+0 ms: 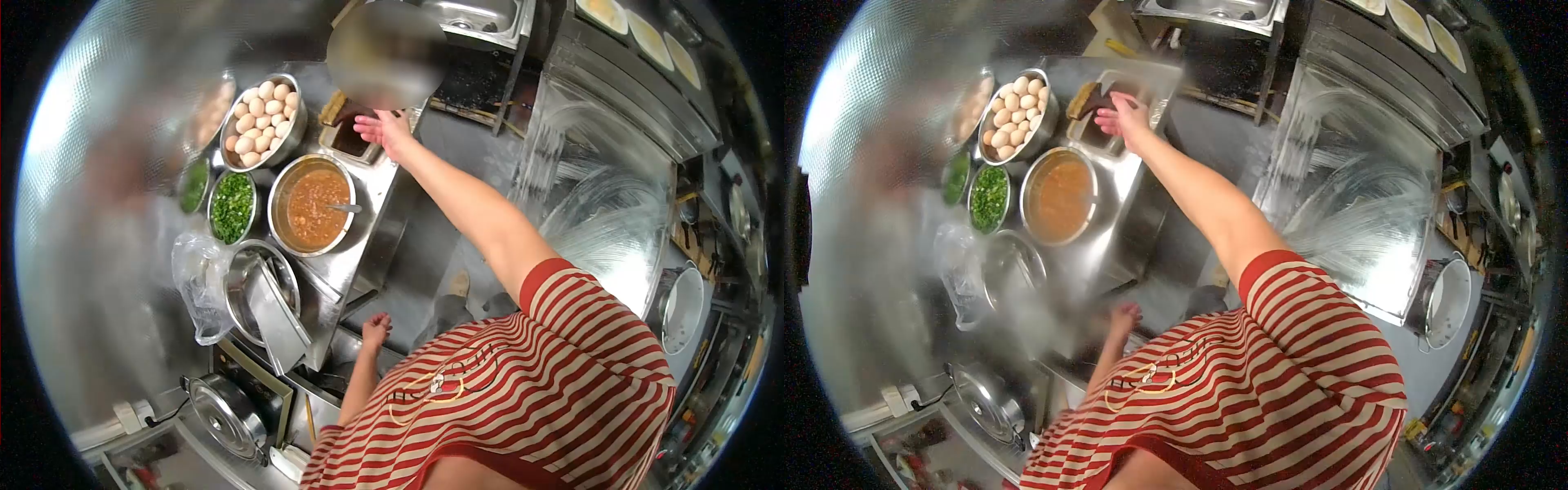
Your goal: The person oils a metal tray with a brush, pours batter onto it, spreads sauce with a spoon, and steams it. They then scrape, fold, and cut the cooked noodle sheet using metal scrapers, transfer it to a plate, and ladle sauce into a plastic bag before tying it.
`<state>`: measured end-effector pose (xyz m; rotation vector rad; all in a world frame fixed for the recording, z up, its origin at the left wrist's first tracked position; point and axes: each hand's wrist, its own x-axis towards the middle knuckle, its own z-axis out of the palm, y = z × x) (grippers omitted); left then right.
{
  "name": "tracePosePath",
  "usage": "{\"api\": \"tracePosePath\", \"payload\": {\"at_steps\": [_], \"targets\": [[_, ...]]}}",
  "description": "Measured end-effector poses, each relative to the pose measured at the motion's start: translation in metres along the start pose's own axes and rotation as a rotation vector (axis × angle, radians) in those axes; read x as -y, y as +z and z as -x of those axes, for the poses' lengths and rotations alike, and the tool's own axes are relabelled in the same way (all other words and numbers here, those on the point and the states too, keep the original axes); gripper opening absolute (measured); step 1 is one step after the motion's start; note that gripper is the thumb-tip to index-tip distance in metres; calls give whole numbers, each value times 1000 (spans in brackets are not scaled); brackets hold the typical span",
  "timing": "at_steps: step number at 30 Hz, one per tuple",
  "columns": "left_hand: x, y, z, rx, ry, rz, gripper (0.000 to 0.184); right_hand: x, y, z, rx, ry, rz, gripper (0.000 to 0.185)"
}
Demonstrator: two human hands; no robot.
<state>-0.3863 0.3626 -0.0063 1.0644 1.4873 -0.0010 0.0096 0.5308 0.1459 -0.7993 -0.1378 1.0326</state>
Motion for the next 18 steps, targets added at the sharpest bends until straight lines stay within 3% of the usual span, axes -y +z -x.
{"api": "tracePosePath", "payload": {"at_steps": [3, 6, 8, 11, 12, 13, 14, 15, 16, 17, 18], "targets": [[11, -2, 5, -11, -7, 51, 19, -10, -2, 2, -23, 25, 80, 55], [23, 3, 18, 21, -54, 38, 18, 4, -11, 21, -86, -19, 387, 80], [19, 9, 8, 98, -63, -13, 17, 19, -40, 44, -133, -241, 553, 70], [20, 14, -5, 181, 27, -54, 23, 88, -156, 115, -382, -697, 954, 48], [52, 10, -42, 250, -15, 84, 26, 118, -209, 149, -612, -799, 1079, 37], [77, -1, -75, 263, 15, 21, 25, 152, -267, 193, -853, -800, 1218, 33], [69, -6, -84, 288, 28, -181, 22, 179, -319, 240, -1156, -851, 1290, 31], [77, -12, -104, 345, 50, -307, 24, 212, -349, 302, -1433, -670, 1285, 28], [53, -5, -91, 440, 55, -430, 29, 231, -406, 357, -1631, -717, 1357, 25], [34, 9, -75, 210, 53, -623, 34, 238, -480, 411, -1874, -580, 1560, 25], [21, 10, -75, 400, 88, -599, 36, 256, -497, 464, -1996, -112, 1376, 25]]}}
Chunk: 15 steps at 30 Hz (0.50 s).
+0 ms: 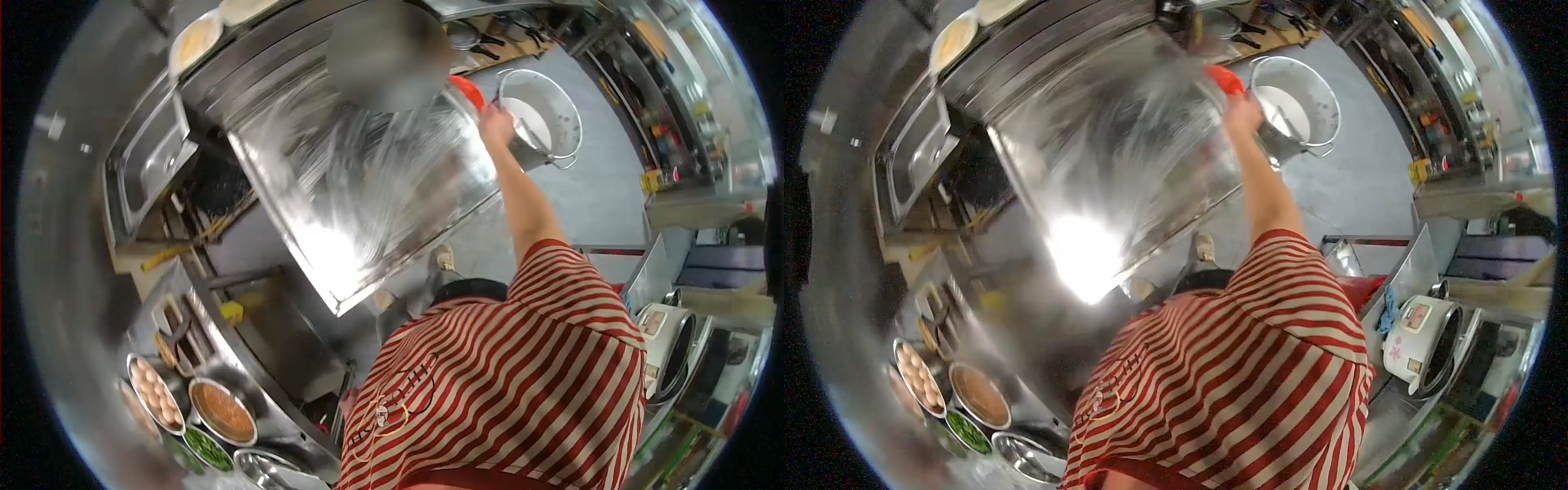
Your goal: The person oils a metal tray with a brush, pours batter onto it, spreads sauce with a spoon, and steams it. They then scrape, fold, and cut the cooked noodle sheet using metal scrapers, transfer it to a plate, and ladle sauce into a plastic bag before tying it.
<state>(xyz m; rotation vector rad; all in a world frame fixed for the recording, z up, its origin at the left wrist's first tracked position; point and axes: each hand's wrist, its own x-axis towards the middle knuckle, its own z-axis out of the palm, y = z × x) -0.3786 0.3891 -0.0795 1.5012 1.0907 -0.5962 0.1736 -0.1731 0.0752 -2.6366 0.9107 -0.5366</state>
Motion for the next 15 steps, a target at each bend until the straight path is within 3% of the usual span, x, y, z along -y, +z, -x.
{"api": "tracePosePath", "payload": {"at_steps": [1, 3, 4, 6, 9, 10, 11, 13, 15], "targets": [[-16, -5, -5, 51, -31, -304, 33, -37, -15, -17, 119, -27, 383, 25], [-34, 9, -13, 60, -61, 313, 28, -127, -4, -49, 375, 163, 408, 25], [-49, 21, -11, 61, -64, 301, 28, -161, 3, -64, 379, 175, 409, 25], [-117, 61, 17, -147, -167, 116, 25, -206, 3, -78, 497, 86, 390, 27], [-143, 111, 18, -73, -136, 63, 26, -219, -18, -112, 643, -1, 630, 26], [-148, 123, 15, 1, -106, 55, 28, -227, -23, -120, 572, -160, 651, 22], [-152, 134, 14, -4, -106, 45, 28, -237, -28, -130, 579, -152, 645, 22], [-173, 174, 22, -18, -73, -70, 29, -255, -41, -148, 550, -489, 560, 18], [-180, 187, 21, 50, -15, -166, 29, -238, -88, -164, 639, -359, 466, 16]]}}
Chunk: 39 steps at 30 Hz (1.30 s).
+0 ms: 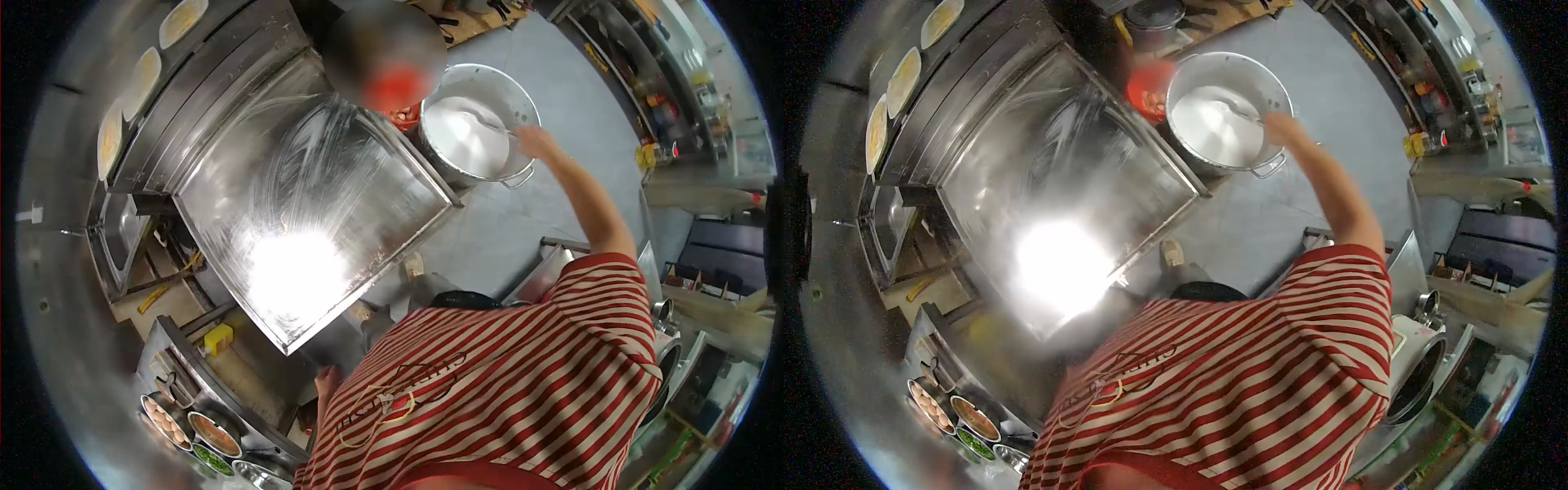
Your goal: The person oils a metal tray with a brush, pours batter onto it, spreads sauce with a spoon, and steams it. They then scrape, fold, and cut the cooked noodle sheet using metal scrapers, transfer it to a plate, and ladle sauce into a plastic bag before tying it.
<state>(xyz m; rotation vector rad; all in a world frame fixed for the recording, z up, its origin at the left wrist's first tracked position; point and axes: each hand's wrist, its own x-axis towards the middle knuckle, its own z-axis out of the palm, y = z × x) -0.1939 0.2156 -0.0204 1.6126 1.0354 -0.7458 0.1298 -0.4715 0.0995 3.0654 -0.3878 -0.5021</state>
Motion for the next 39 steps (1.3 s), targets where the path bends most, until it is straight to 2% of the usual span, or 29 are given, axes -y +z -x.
{"api": "tracePosePath", "payload": {"at_steps": [2, 3, 4, 5, 6, 7, 9, 10, 12, 13, 15, 16, 18, 20, 22, 24, 26, 27, 29, 30, 32, 33, 34, 36, 37, 39], "targets": [[1, 10, -7, 72, 65, -88, 29, -5, -42, 5, 333, 85, 25, 19], [7, 10, -19, 143, 134, -57, 29, -6, -47, 4, 347, 47, 53, 22], [16, 8, -28, 214, 204, -24, 28, -16, -28, -5, 350, 47, 51, 22], [0, 20, -16, 75, 164, -53, 26, -26, 6, -18, 222, -120, 127, 22], [-20, 30, 0, 68, 165, -56, 26, -32, 29, -28, 88, -288, 199, 22], [-40, 39, 14, -24, 112, -3, 25, -29, 33, -30, 84, -293, 192, 22], [-51, 38, 22, -123, 56, 51, 25, -18, 38, -30, 218, -34, -52, 20], [-45, 34, 19, -64, 73, 118, 25, -23, 57, -35, 220, -37, -55, 20], [-28, 35, 6, 3, 89, 201, 24, -37, 85, -47, 425, -204, -60, 19], [-20, 33, -1, 4, 131, 96, 25, -30, 80, -45, 423, -209, -55, 19], [-16, 33, -1, -7, 168, -4, 25, -9, 69, -39, 362, 161, -461, 25], [-24, 34, 5, -29, 155, -130, 26, -6, 62, -35, 370, 156, -465, 25], [-23, 25, 12, -54, 133, -267, 26, -7, 51, -20, 325, 245, -756, 30], [4, 15, -10, -39, 134, 4, 26, -24, 46, -1, 312, 206, -794, 28], [-7, 11, -3, -47, 113, -94, 24, -28, 35, 23, 292, 168, -824, 28], [-21, 9, 5, -44, 94, -198, 23, -24, 18, 53, 224, 346, -924, 30], [-28, 8, 7, -90, 49, 95, 21, -20, 4, 77, 196, 377, -928, 28], [-28, 1, 2, -78, 56, 89, 21, -17, -4, 89, 178, 401, -934, 28], [-21, -21, -15, -43, 213, -206, 20, -9, -23, 111, 156, 411, -948, 27], [-18, -30, -21, -30, 228, -206, 20, -5, -33, 120, 147, 409, -958, 26], [-12, -45, -27, 28, 177, 85, 21, 1, -49, 134, 123, 410, -937, 27], [-9, -50, -33, -51, 264, 72, 23, 4, -54, 142, 120, 405, -917, 27], [-8, -58, -39, -38, 268, 74, 23, 7, -58, 148, 109, 412, -913, 27], [-8, -77, -47, -196, 177, 212, 25, 14, -64, 158, 157, 403, -909, 28], [-11, -86, -51, -189, 175, 216, 25, 21, -69, 166, 153, 405, -901, 28], [-17, -99, -62, -419, 378, 62, 24, 40, -78, 183, 133, 401, -888, 27]]}}
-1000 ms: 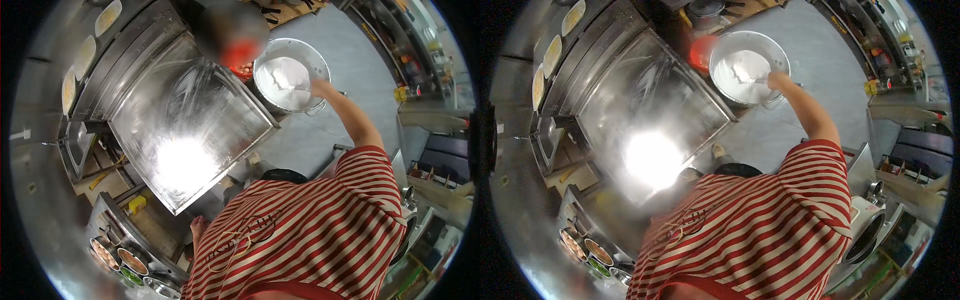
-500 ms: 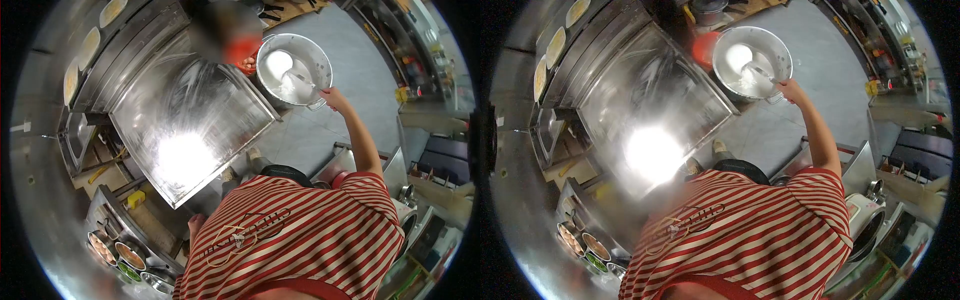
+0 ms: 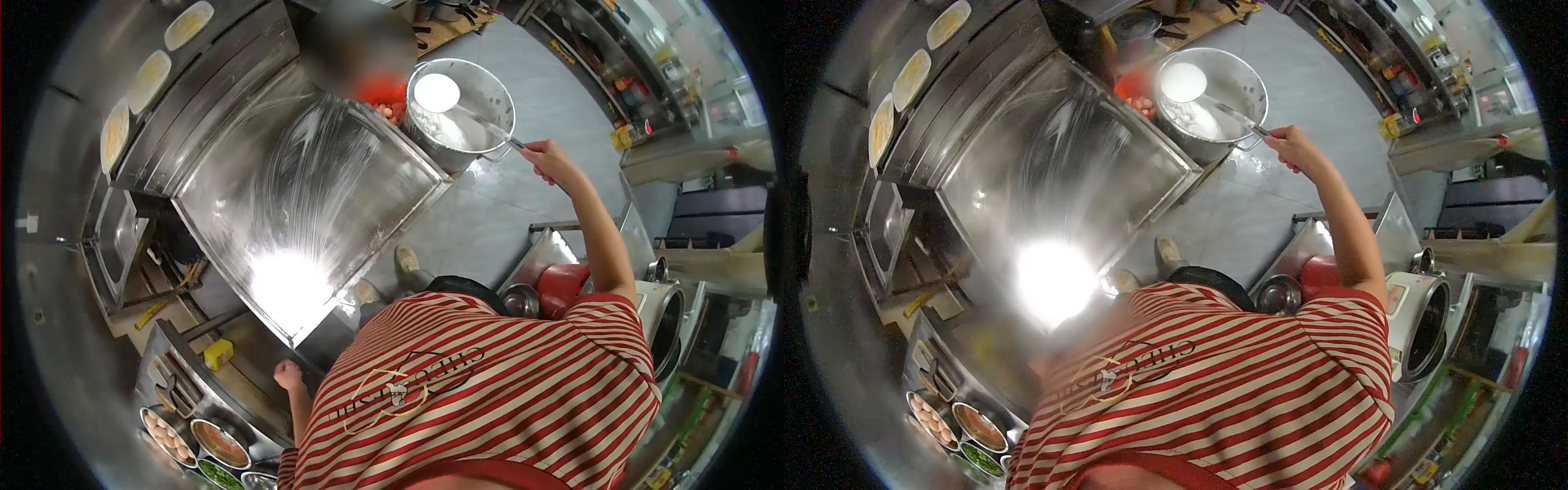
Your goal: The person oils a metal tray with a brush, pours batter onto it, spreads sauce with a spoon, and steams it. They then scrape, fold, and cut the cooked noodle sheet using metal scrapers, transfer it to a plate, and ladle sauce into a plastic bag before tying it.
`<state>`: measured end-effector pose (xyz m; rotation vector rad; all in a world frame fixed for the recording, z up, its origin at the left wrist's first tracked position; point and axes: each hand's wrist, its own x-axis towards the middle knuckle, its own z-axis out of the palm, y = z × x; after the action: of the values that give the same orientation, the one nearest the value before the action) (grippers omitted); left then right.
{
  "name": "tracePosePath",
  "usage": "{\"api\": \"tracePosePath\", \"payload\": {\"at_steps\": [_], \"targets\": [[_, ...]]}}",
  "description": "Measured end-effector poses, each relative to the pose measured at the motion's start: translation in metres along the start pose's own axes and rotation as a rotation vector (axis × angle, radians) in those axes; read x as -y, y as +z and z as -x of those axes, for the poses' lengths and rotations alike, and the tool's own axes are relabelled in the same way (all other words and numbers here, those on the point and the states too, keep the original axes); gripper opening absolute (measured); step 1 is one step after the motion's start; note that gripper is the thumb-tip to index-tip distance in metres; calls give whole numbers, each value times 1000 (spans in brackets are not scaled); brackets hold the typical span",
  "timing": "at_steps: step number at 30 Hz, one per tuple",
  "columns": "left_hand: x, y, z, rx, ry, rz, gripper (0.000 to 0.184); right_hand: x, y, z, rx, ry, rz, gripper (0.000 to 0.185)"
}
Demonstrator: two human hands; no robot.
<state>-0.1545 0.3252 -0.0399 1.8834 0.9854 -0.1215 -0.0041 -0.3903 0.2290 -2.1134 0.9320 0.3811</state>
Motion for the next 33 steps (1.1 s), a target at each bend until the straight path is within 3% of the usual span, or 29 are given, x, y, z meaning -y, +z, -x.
{"api": "tracePosePath", "payload": {"at_steps": [2, 3, 4, 5, 6, 8, 9, 10, 11, 12, 13, 16, 19, 21, 23, 27, 29, 31, 33], "targets": [[-28, 0, -9, -150, 99, -132, 16, 7, 11, 16, 20, 10, 71, 27], [-38, 1, -14, -161, 123, -47, 13, 10, 20, 23, 39, 19, 132, 28], [-34, 2, -29, -210, 269, -106, 13, 13, 30, 30, 56, 15, 150, 28], [-37, -3, -35, -162, 435, -186, 14, 16, 41, 36, 71, -12, 174, 28], [-56, 8, -36, -239, 444, -140, 14, 19, 52, 43, 86, -40, 196, 29], [-69, 18, -48, -199, 422, -131, 14, 21, 80, 46, 128, -60, 246, 28], [-64, 19, -62, -175, 584, -355, 14, 17, 95, 45, 152, -73, 278, 26], [-85, 24, -54, -98, 383, -161, 14, -3, 116, 33, 50, -333, 369, 26], [-95, 34, -46, -174, 382, -85, 15, -20, 131, 25, -55, -596, 453, 26], [-77, 37, -67, -84, 402, -11, 17, -9, 145, 40, -118, -580, 500, 28], [-82, 41, -65, -135, 433, -108, 21, 5, 152, 57, -102, -588, 508, 28], [-86, 49, -68, -158, 455, -378, 26, 20, 160, 81, -379, -488, 758, 29], [-102, 60, -64, -195, 426, -527, 26, -6, 129, 61, -423, -578, 624, 33], [-113, 65, -65, -81, 268, -580, 22, -12, 95, 42, -132, -155, 86, 34], [-112, 65, -71, -46, 267, -572, 18, -4, 73, 31, -206, 66, -83, 33], [-121, 62, -73, -62, 285, -639, 16, -39, 44, -62, -176, 143, -2, 33], [-126, 58, -73, -85, 298, -660, 15, -58, 50, -124, -127, 133, 234, 32], [-135, 46, -69, 0, 265, -600, 15, -38, 70, -136, -147, 86, 239, 27], [-138, 43, -64, -96, 264, -683, 14, -31, 93, -145, -157, 33, 234, 23]]}}
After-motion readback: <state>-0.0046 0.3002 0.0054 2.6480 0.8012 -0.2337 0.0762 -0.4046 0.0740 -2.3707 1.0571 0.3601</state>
